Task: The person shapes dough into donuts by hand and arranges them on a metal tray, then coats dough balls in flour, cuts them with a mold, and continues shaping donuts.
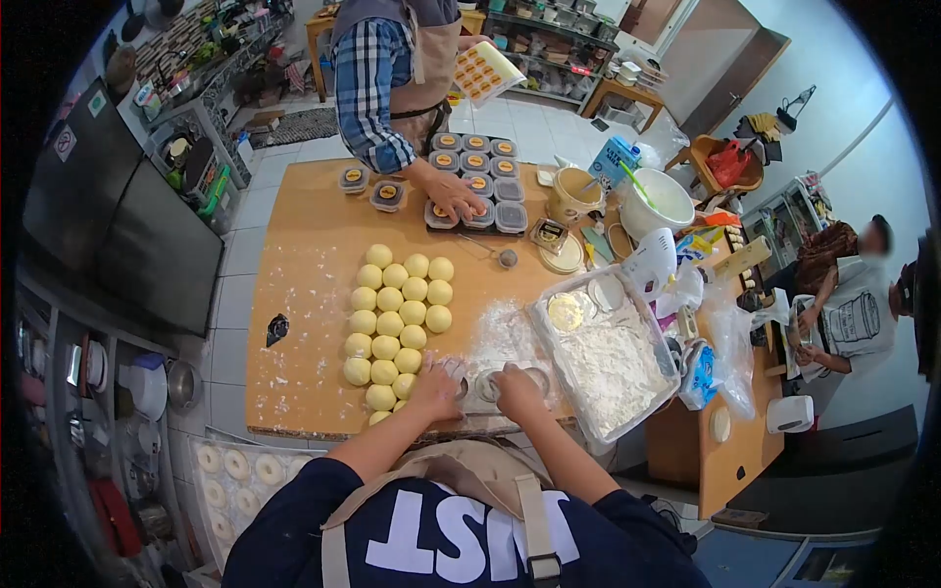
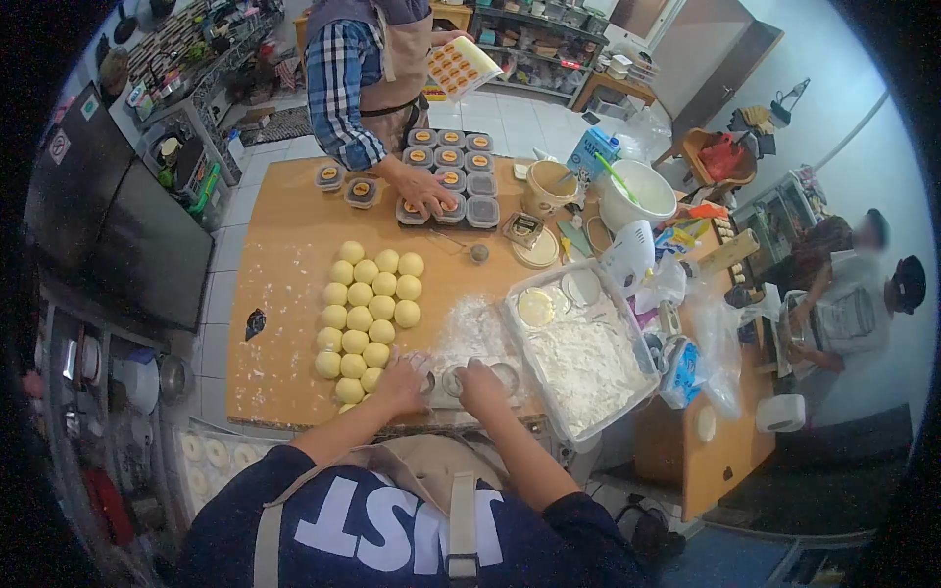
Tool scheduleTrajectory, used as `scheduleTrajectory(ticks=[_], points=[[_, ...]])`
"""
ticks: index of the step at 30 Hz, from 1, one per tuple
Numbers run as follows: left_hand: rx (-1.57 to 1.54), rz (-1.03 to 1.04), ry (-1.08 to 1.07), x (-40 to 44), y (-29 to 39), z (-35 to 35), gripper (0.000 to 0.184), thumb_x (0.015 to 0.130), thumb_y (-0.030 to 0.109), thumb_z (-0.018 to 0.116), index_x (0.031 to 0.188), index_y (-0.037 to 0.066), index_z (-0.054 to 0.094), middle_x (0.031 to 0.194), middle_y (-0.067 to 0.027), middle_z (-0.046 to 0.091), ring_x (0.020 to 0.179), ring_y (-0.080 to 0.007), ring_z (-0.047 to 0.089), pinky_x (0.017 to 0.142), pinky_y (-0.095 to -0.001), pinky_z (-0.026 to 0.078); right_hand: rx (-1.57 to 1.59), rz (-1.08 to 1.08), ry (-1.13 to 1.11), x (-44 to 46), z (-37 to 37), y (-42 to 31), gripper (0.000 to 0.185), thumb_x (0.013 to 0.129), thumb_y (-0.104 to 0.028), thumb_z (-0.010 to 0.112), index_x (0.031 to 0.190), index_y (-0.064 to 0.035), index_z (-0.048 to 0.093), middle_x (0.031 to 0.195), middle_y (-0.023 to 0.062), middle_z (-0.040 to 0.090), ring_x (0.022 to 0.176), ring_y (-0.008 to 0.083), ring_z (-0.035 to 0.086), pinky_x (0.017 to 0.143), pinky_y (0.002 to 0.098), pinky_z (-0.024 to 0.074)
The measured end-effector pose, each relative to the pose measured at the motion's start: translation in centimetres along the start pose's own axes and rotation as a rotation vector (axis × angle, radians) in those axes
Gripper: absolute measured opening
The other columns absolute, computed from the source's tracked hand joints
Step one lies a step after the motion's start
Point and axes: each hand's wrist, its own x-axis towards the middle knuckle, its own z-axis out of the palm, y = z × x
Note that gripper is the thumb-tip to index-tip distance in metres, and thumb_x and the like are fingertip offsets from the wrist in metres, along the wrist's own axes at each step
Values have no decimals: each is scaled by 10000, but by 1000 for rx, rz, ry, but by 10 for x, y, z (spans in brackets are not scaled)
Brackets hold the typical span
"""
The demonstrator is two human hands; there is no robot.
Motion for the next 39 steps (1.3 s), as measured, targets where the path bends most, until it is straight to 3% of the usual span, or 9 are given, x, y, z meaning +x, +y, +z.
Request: scheduleTrajectory(ticks=[3, 23, 26, 29, 34, 39], points=[[-42, 11, 112, 0, -2, 10, 908, 569, 403, 789, 1322, 59, 415, 1342, -129, 433, 1273, -298, 389, 1111, -543, 155, -3, 1, -10, 1, 3, -2, 278, 709, 23, 526, 956, -49, 629, 986, 195, 553, 948, 351, 572, 802, 434, 477], [-75, 8, 75, -3, 1, 4, 918, 582, 379, 791, 1336, 50, 386, 1359, -140, 416, 1298, -309, 352, 1115, -539, 139, 53, -65, 41, 5, 11, 4, 191, 755, -24, 532, 911, -51, 638, 894, 192, 563, 881, 366, 564, 753, 445, 465], [-56, 4, 93, 1, -3, 7, 895, 600, 377, 777, 1336, 50, 389, 1360, -143, 422, 1295, -311, 362, 1114, -542, 144, 179, 4, 183, 9, -9, 14, 172, 767, -50, 550, 903, -59, 654, 876, 200, 570, 854, 370, 569, 752, 447, 462], [-37, 5, 40, 1, 0, 5, 896, 599, 391, 775, 1334, 49, 395, 1361, -144, 423, 1293, -311, 366, 1113, -542, 147, 75, 41, 257, 12, -47, 14, 149, 760, -58, 563, 871, -57, 662, 880, 200, 578, 843, 372, 577, 747, 449, 467], [-37, -1, 35, 0, 0, 4, 944, 566, 421, 792, 1337, 48, 394, 1366, -142, 420, 1292, -308, 369, 1110, -546, 152, -39, -39, 41, 6, -8, 20, 247, 706, -2, 541, 925, -50, 643, 898, 200, 574, 867, 365, 585, 763, 441, 480], [-57, -2, 12, -2, 2, -5, 961, 563, 422, 796, 1349, 51, 386, 1376, -142, 411, 1295, -307, 367, 1108, -549, 151, -24, -50, -30, -1, 1, 6, 259, 702, 13, 529, 939, -33, 622, 964, 185, 551, 936, 350, 571, 788, 427, 479]])
